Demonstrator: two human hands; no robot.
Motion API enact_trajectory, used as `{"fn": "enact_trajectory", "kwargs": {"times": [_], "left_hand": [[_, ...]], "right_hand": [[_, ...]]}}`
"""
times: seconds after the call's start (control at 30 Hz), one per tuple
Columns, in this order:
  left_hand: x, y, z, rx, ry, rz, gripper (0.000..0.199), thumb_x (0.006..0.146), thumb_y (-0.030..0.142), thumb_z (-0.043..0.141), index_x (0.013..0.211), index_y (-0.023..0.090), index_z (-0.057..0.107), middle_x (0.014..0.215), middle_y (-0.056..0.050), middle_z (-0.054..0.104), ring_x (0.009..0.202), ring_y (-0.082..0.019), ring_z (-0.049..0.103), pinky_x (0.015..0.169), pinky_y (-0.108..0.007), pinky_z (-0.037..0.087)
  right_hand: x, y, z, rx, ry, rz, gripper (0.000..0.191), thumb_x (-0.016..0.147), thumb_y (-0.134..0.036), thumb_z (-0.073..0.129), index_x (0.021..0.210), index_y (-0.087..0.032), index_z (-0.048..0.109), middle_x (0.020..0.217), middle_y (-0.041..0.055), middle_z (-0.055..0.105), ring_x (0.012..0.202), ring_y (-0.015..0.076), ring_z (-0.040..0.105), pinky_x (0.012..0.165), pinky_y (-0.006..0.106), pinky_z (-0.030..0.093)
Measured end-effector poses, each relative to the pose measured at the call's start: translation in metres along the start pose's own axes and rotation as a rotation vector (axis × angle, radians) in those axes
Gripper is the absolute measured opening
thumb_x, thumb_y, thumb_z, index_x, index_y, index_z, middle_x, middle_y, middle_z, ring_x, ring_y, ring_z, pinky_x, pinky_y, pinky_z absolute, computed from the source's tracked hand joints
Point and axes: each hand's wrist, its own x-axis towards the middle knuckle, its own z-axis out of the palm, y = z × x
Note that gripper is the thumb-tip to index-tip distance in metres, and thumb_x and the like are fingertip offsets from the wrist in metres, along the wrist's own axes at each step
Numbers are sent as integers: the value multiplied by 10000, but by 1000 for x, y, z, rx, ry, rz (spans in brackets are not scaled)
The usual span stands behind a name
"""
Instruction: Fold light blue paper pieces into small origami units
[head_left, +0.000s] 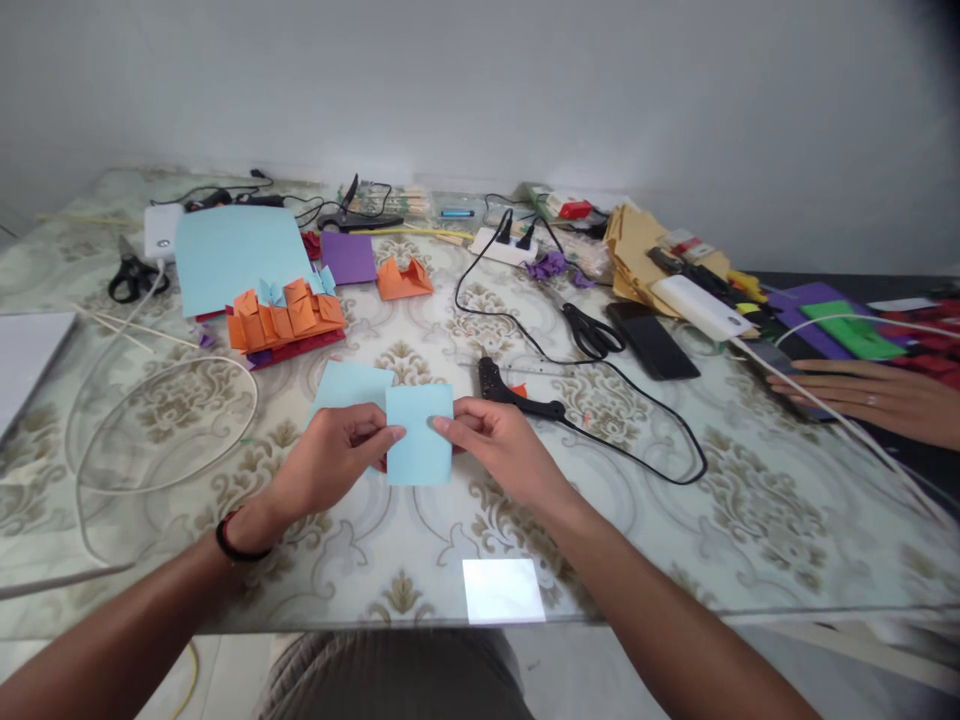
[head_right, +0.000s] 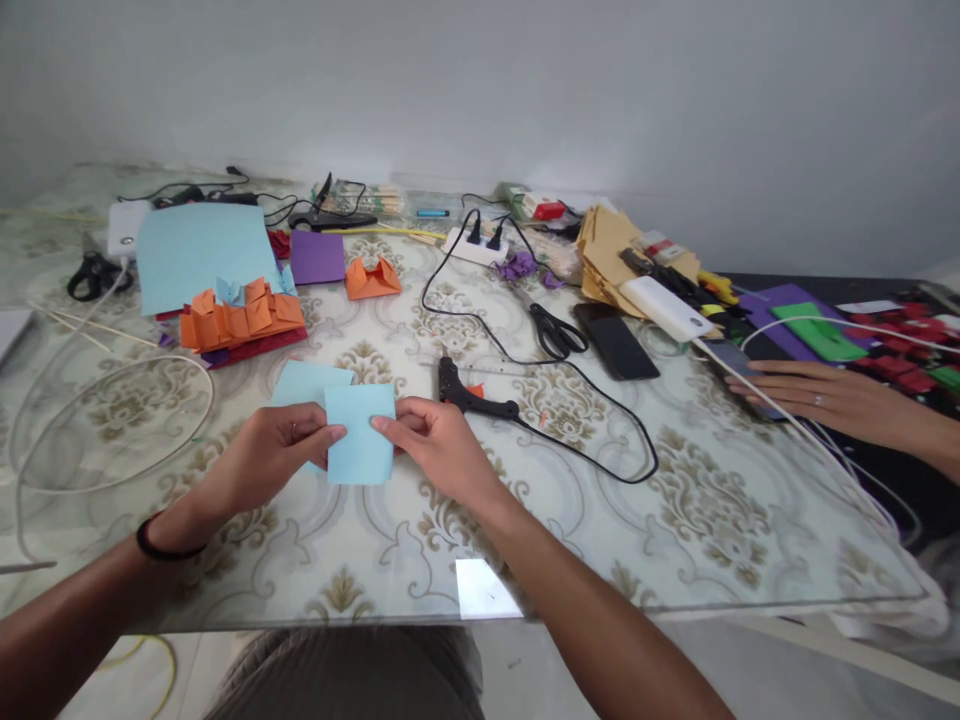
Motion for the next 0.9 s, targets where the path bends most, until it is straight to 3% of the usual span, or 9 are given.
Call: {"fn": "enact_trajectory", "kwargs": {"times": [0.13, 0.4, 0.57, 0.77, 0.9], "left_hand": [[1, -2, 0, -35, 28, -14, 343, 940, 412, 635, 689, 180, 618, 621, 10, 699, 642, -173, 723, 605, -246, 508], [3, -9, -2, -239, -76, -15, 339, 939, 438, 645, 727, 174, 663, 684, -4, 729, 693, -190, 750, 696, -294, 622], [2, -10, -3, -161, -53, 16, 337, 949, 412, 638, 709, 176, 645, 671, 3, 712, 684, -176, 734, 673, -270, 599], [2, -8, -2, -170, -47, 10, 348, 947, 419, 628, 695, 179, 634, 639, 15, 693, 651, -164, 713, 641, -253, 567], [2, -8, -3, -39, -6, 72, 371, 968, 408, 596, 680, 175, 620, 629, 17, 680, 622, -141, 655, 617, -248, 489]], "right_hand": [[0, -1, 0, -4, -15, 24, 371, 809, -484, 779, 685, -181, 606, 597, -56, 512, 576, 109, 467, 618, 267, 434], [2, 2, -1, 5, 25, 24, 400, 785, -488, 787, 643, -189, 561, 587, -60, 472, 575, 108, 429, 590, 262, 392], [2, 2, -2, -62, 37, -21, 409, 830, -493, 743, 644, -185, 548, 589, -60, 415, 568, 100, 369, 558, 257, 328], [1, 2, 0, -41, 63, -60, 398, 856, -504, 700, 670, -188, 545, 649, -35, 442, 613, 118, 414, 580, 259, 368], [1, 1, -1, -84, 81, -98, 369, 870, -511, 694, 726, -186, 595, 648, -36, 446, 607, 121, 415, 575, 259, 368]]}}
